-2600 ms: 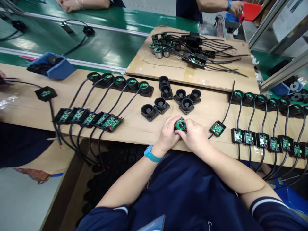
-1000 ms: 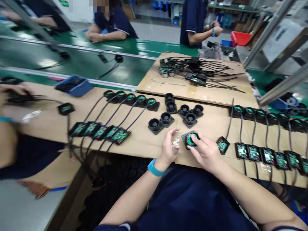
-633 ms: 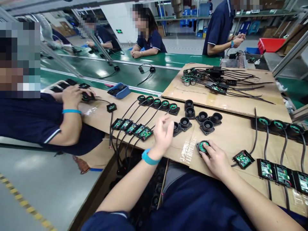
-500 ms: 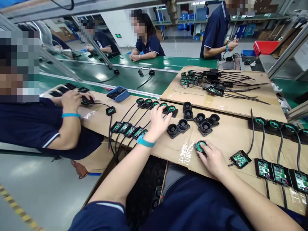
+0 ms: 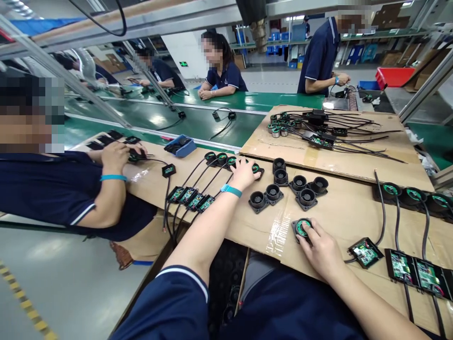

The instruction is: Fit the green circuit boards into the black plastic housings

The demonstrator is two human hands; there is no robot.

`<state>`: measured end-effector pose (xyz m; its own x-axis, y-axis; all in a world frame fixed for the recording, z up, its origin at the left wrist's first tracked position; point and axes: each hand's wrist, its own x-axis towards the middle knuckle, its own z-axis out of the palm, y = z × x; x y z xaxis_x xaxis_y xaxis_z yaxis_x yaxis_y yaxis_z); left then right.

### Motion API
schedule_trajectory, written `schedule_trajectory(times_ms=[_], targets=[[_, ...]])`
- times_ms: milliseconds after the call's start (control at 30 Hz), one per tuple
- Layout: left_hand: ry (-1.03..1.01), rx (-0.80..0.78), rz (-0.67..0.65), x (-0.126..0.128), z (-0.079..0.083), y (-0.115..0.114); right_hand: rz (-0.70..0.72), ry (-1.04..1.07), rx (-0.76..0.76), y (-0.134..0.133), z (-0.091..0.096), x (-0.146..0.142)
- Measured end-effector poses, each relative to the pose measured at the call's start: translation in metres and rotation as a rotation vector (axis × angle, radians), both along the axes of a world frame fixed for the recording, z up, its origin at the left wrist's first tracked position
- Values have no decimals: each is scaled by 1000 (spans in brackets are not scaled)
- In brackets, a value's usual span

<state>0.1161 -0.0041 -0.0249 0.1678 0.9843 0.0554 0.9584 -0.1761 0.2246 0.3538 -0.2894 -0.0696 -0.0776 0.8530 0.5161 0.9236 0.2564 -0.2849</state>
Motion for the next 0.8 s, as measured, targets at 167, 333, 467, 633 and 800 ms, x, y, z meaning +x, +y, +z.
schedule_trajectory(times_ms=[167, 333, 467, 633, 800], targets=[[52, -8, 16, -11, -1, 14, 28, 65, 29, -1, -2, 1], [80, 6, 48, -26, -3, 30, 16, 102, 33, -1, -6, 0], [89, 13, 85, -43, -4, 42, 14, 124, 38, 1, -6, -2], [94, 37, 80, -67, -6, 55, 25, 141, 52, 1, -8, -2], [96, 47, 100, -86, -8, 69, 21, 168, 49, 3, -9, -3]])
